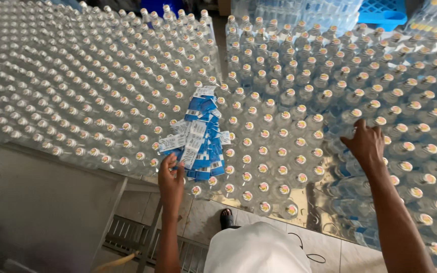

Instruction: The person repeatedly picks up clear plastic bottles from a large array on a table, applies a blue and white label to each bottle, and places the labeled bottle back into the array. The process is continuous and repetitive throughout the clip.

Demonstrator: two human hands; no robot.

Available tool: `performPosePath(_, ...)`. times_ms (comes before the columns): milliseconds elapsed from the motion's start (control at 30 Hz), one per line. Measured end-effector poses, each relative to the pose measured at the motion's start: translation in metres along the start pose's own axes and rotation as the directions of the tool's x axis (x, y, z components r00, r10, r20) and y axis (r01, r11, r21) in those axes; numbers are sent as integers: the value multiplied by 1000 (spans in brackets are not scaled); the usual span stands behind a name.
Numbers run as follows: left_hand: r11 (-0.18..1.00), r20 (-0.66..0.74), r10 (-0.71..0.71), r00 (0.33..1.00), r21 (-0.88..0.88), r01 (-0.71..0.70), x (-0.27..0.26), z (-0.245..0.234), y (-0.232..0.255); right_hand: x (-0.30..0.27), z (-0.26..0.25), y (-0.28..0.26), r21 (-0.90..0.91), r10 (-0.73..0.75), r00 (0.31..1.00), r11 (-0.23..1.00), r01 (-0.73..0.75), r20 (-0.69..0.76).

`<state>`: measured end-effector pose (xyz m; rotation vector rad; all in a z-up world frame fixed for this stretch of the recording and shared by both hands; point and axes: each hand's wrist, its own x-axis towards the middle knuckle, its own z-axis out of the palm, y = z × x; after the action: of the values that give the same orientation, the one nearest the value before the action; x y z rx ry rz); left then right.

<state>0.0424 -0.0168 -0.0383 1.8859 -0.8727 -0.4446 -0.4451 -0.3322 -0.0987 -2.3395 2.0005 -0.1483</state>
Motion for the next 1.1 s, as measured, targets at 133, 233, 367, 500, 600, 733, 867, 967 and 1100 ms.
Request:
performPosePath(133,973,38,-42,998,228,32,29,16,-43,-7,11,-8,-122,-32,996,992,23,-79)
performPosePath(233,964,27,38,999,261,-43,35,22,-45,-20,7,-11,-116,-63,977,992,40,-204)
performPosePath(367,997,-74,32,997,77,-26,42,24,-43,-70,-6,-25,47,-119,921,988,147,-371)
performPosePath(500,998,-128,-9,992,53,16,41,12,-20,-156,-14,-73,594,81,970,801,74,-230)
performPosePath(600,976,-141,94,986,207,-64,48,8,-28,-192,25,-82,769,198,975,606,-204,102)
performPosePath(733,959,-91,62,994,283,-34,54,7,-24,-180,58,-82,790,190,935,499,-356,301)
performPosePath(867,954,-136,246,960,211,-215,47,5,-5,-172,74,-82,834,157,955,465,-297,253)
performPosePath(967,984,-175,157,972,-53,-168,33,7,26,-174,78,-79,854,171,965,452,-257,200)
performPosePath(1100,931,-70,37,997,-361,-60,22,17,52,-176,97,-66,766,181,974,604,-220,137)
